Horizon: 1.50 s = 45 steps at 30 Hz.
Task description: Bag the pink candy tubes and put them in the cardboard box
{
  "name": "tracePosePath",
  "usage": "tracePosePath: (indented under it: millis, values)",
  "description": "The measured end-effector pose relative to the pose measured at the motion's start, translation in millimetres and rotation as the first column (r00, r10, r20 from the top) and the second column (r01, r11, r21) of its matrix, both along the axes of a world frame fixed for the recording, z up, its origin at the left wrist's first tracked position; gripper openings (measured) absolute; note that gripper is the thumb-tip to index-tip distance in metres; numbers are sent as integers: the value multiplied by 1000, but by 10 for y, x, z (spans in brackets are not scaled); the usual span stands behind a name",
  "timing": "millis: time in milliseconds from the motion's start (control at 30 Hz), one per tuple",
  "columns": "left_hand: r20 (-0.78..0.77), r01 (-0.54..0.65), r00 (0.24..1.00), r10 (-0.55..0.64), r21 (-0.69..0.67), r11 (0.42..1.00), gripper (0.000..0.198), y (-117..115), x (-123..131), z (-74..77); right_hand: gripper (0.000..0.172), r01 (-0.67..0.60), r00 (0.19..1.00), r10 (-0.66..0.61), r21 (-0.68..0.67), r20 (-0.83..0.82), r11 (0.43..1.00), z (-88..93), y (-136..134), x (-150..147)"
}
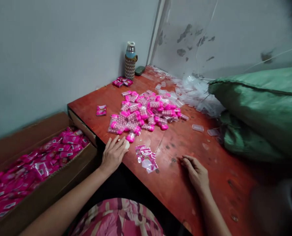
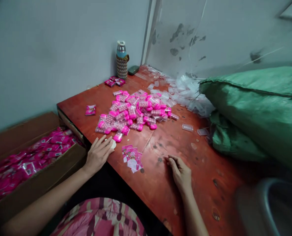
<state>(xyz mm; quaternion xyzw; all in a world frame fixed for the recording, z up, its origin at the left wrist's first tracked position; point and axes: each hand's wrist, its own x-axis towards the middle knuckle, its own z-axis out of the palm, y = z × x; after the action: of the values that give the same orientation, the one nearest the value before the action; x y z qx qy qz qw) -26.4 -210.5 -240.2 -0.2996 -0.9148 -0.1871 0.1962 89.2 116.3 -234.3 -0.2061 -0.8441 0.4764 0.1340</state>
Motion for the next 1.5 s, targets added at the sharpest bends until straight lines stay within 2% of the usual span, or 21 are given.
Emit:
tracePosePath:
  millis: [133,233,367,500,633,733,767,833,933,1000,1033,1100,1133,1167,1200,1267,1300,1367,1400,1433,1500]
  values:
    - [-58,19,998,-12,125,992,31,99,151,134,31,33,999,-33,33,17,999,24,-41,-1]
    - [-3,118,993,-119,118,986,37,309,327,198,32,48,998,-49,28,29,998,34,-58,-5]
    - [89,134,986,-141,81,988,35,575,475,149,31,47,999,-47,6,24,999,24,-49,-7]
    - [73,109,990,-117,106,988,25,643,475,81,29,49,999,-49,-43,14,998,42,-62,-14]
    - [35,125,991,-131,135,983,22,619,460,84,26,65,998,-66,-105,-6,992,170,-284,-15]
    - [8,142,990,-144,144,979,25,615,457,130,24,-8,1000,10,-168,10,986,321,-618,-54]
    - [0,153,988,-154,149,977,27,620,454,152,24,-54,998,59,-240,11,969,363,-736,-84]
    - [-5,188,982,-190,179,966,29,634,446,204,29,-146,987,163,-450,-1,881,417,-940,-169]
    - [100,194,965,-241,346,918,33,653,439,283,33,-172,982,180,-645,-54,744,426,-1119,-320]
    - [326,58,904,-276,547,835,41,652,440,331,34,-159,986,149,-690,-75,706,417,-1168,-402]
    - [469,-51,819,-331,633,772,43,648,442,352,33,-161,986,149,-701,-79,695,415,-1184,-432]
    - [679,-292,548,-489,703,649,41,632,439,386,33,-185,980,181,-700,-80,690,421,-1211,-466]
    - [717,-390,417,-558,696,603,38,622,434,397,33,-205,975,209,-688,-79,696,427,-1222,-473]
    - [727,-463,324,-605,680,569,36,611,425,404,33,-232,966,245,-668,-77,707,435,-1230,-479]
    - [728,-515,270,-630,662,544,34,599,414,405,32,-267,954,292,-641,-69,720,446,-1232,-488]
    - [729,-582,247,-638,638,504,29,577,389,393,28,-351,918,394,-536,-38,767,473,-1214,-535]
    - [733,-603,244,-635,628,492,27,570,378,381,25,-389,904,427,-438,-13,810,490,-1194,-583]
    - [743,-642,231,-628,601,475,24,566,367,350,23,-427,900,434,-130,29,895,524,-1148,-741]
    - [748,-662,222,-626,587,466,24,569,367,336,24,-428,904,427,59,34,902,537,-1129,-848]
    - [751,-682,215,-624,573,455,23,574,370,325,25,-422,904,427,242,34,874,543,-1117,-970]
    - [750,-717,200,-630,550,428,22,581,378,323,30,-430,882,467,515,64,741,529,-1114,-1223]
